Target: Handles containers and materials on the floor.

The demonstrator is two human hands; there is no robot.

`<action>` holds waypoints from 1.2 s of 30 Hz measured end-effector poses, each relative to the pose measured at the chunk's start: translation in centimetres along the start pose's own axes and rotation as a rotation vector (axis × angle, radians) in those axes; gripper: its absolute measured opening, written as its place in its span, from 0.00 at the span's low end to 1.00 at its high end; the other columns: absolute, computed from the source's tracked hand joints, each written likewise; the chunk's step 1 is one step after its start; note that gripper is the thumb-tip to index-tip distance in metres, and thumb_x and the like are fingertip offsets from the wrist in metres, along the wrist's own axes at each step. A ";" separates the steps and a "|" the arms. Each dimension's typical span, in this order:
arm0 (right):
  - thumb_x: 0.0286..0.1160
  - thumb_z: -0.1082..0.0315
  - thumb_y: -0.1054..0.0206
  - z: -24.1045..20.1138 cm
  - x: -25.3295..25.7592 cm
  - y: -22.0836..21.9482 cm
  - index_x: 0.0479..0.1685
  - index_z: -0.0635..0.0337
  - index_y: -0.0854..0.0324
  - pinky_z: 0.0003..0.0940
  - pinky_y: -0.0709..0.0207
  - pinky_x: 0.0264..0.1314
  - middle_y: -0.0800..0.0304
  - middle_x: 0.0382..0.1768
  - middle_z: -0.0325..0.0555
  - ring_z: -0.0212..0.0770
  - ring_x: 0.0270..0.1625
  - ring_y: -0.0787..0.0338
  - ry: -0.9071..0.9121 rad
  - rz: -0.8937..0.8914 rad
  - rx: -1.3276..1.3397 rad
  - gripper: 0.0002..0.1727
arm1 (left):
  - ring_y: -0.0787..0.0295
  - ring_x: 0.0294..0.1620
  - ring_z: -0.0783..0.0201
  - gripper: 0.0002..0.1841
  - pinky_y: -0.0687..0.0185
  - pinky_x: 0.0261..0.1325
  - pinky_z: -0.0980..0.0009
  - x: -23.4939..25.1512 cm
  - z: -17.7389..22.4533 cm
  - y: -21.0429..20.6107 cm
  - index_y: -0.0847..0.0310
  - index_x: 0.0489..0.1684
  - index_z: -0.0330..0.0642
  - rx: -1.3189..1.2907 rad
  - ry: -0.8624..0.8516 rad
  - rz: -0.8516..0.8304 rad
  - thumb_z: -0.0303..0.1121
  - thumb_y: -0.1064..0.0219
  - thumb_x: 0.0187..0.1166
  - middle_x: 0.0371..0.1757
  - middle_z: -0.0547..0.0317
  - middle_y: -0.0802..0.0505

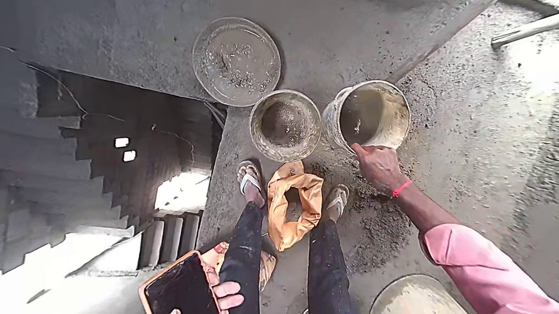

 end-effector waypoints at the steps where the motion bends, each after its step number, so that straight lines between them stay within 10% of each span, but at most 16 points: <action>1: 0.79 0.65 0.36 0.0 -0.3 0.6 0.47 0.51 0.13 0.54 0.20 0.25 0.10 0.25 0.49 0.55 0.27 0.08 0.027 0.043 0.012 0.07 | 0.12 0.67 0.40 0.30 0.16 0.69 0.47 -0.1 0.0 -0.7 0.18 0.72 0.49 0.006 -0.006 0.008 0.58 0.33 0.77 0.65 0.38 0.09; 19: 0.74 0.73 0.39 2.7 0.2 10.2 0.36 0.54 0.15 0.50 0.19 0.33 0.09 0.27 0.47 0.51 0.31 0.08 0.295 0.250 0.059 0.07 | 0.04 0.58 0.60 0.21 0.09 0.62 0.64 1.7 1.0 -7.5 0.10 0.62 0.56 0.030 -0.067 0.117 0.55 0.33 0.78 0.56 0.54 0.03; 36: 0.73 0.74 0.36 -2.2 3.6 8.3 0.40 0.54 0.14 0.51 0.19 0.34 0.10 0.26 0.48 0.52 0.30 0.09 0.384 0.102 0.053 0.07 | 0.09 0.64 0.44 0.31 0.13 0.67 0.51 0.2 0.6 -2.2 0.18 0.72 0.48 -0.024 -0.061 0.049 0.58 0.32 0.76 0.63 0.39 0.08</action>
Point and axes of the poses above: each hand's wrist, its own x-axis towards the middle knuckle, its own y-axis out of the back of the hand, z = x × y, the point moved 5 cm from there along x, towards the middle knuckle
